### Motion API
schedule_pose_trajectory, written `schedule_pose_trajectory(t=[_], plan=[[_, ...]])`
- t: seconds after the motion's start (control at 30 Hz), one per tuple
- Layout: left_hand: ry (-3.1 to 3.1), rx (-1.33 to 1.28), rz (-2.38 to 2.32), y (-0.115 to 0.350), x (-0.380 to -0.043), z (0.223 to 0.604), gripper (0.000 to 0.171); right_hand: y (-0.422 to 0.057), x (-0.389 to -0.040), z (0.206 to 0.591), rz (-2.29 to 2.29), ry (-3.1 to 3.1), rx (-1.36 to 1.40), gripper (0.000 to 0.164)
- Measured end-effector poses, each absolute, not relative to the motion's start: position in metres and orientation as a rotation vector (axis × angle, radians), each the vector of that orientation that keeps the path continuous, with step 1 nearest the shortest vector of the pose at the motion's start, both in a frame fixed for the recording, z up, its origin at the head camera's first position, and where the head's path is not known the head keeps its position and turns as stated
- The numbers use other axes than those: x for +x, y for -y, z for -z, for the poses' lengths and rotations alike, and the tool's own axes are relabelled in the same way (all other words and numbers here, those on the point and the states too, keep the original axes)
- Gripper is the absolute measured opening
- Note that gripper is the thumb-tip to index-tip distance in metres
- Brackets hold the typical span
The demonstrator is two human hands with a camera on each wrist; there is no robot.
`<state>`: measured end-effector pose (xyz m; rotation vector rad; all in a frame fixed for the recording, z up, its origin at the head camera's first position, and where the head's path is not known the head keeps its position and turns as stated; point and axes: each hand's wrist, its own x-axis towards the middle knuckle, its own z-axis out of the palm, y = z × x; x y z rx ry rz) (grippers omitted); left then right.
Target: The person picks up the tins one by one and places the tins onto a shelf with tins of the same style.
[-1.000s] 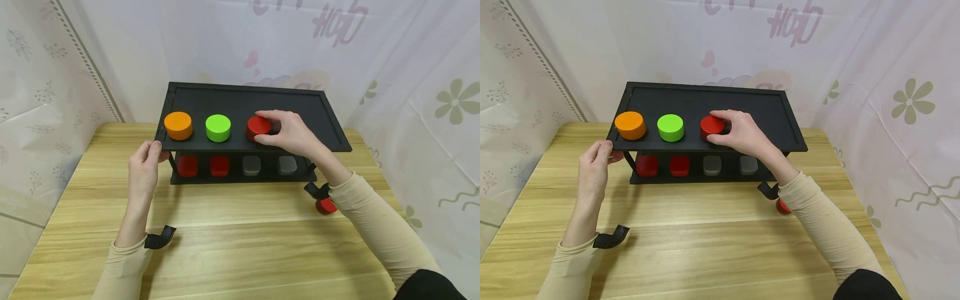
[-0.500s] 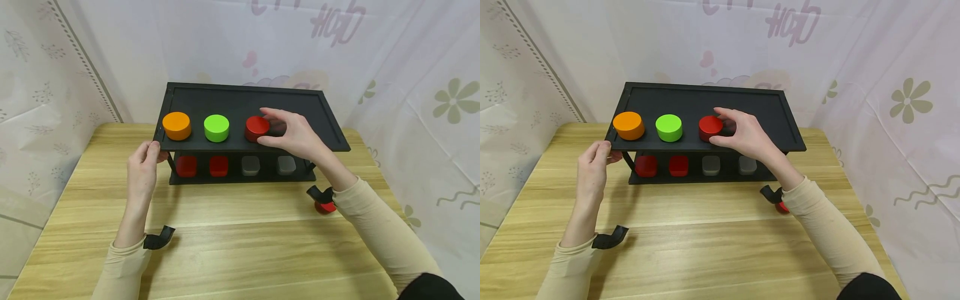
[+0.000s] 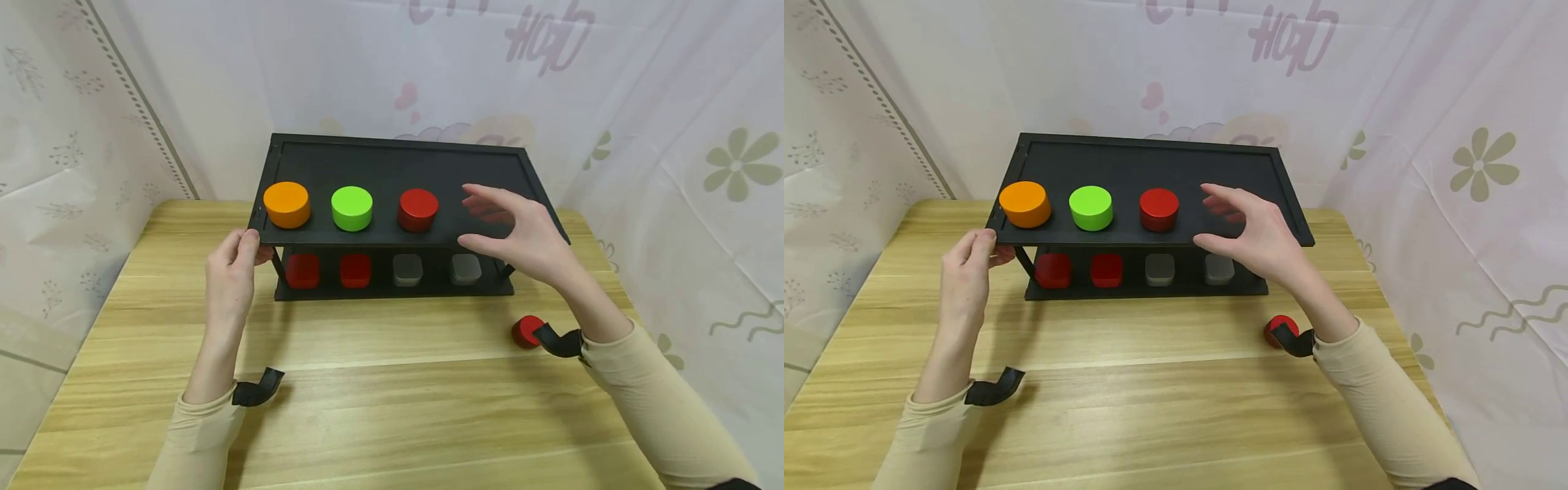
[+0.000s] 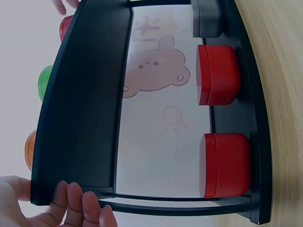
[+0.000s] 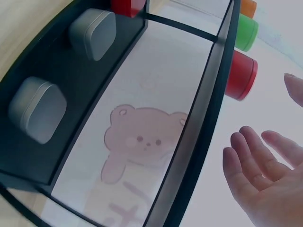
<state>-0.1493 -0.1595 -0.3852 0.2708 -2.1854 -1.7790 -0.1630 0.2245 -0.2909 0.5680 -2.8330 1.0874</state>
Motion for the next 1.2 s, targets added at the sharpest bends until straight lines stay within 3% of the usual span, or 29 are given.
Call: schedule_pose_trajectory(t=[0.53,1.2], plan=[[2.186,0.265,1.771,0.159,-0.15,0.385,0.041,-0.279,-0.116,0.297,-1.136,2.738,0.401,0.06],[2.176,0.286,1.792,0.158,-0.151,0.385,0.039,-0.33,-0.085,0.346,-1.178,2.749,0.355,0.057]])
